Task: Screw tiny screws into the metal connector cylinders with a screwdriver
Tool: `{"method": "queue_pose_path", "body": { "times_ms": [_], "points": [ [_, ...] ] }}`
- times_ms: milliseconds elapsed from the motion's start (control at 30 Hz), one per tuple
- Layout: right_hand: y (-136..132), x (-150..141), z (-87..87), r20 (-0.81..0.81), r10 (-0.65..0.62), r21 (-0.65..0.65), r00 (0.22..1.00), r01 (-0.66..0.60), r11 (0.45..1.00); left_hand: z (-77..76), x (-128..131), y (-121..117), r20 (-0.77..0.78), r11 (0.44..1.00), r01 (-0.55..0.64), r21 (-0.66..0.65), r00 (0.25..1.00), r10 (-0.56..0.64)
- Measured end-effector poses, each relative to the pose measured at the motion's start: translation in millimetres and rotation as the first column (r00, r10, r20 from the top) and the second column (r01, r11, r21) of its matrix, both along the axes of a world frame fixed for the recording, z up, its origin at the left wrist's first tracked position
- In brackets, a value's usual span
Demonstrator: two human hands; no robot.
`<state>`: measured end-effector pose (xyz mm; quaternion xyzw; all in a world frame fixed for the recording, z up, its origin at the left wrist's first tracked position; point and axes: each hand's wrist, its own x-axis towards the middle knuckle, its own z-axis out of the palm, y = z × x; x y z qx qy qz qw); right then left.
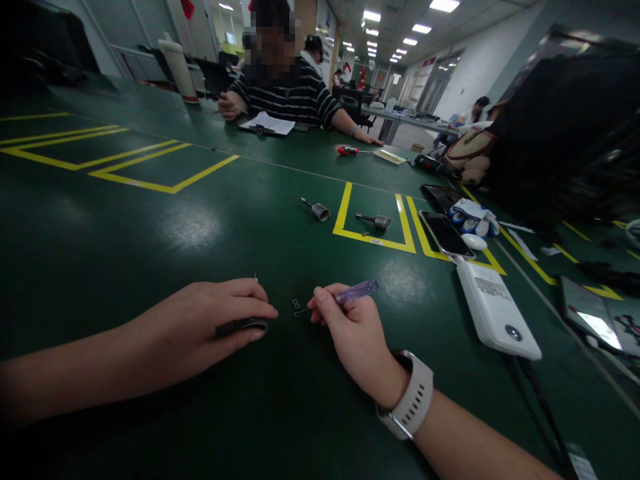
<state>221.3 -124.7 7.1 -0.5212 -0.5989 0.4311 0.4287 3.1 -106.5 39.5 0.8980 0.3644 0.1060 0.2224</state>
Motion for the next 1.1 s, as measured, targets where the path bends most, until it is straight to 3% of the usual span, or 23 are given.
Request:
{"method": "queue_pose_path", "body": {
  "times_ms": [67, 133, 200, 300, 400, 533, 700, 1100],
  "points": [
    [-0.4, -1.0, 0.9, 0.058, 0.003, 0.037, 0.998, -0.005, 0.999, 0.2, 1.2, 3.2, 0.13, 0.99, -0.069, -0.126, 0.988, 0.085],
    [-2.6, -2.4, 2.4, 0.14, 0.011, 0.118, 0.99, -0.028, 0.993, 1.3, 4.5, 4.0, 0.292, 0.937, -0.125, -0.327, 0.929, 0.226],
    [-6.7, -4.3, 4.3, 0.266, 0.04, 0.244, 0.963, -0.107, 0.964, 3.6, 8.2, 2.6, 0.393, 0.82, -0.146, -0.553, 0.823, 0.411],
    [-13.7, -7.1, 6.1, 0.482, 0.078, 0.421, 0.873, -0.308, 0.853, 8.0, 11.8, -1.7, 0.386, 0.614, -0.139, -0.777, 0.666, 0.638],
    [-18.7, -8.4, 6.2, 0.545, 0.049, 0.534, 0.837, -0.392, 0.749, 10.7, 13.4, -4.8, 0.401, 0.533, -0.109, -0.839, 0.536, 0.743],
    [-24.1, -8.2, 9.2, 0.42, 0.003, 0.701, 0.907, -0.327, 0.634, 10.1, 16.8, -6.3, 0.426, 0.522, -0.098, -0.847, 0.462, 0.778],
    [-28.2, -13.1, 15.3, 0.392, 0.007, 0.77, 0.92, -0.332, 0.545, 9.3, 22.4, -8.7, 0.434, 0.539, -0.109, -0.835, 0.471, 0.768],
    [-23.3, -19.3, 10.2, 0.507, -0.043, 0.734, 0.861, -0.406, 0.544, 4.7, 25.6, -8.7, 0.461, 0.611, -0.16, -0.775, 0.518, 0.72]
  ]
}}
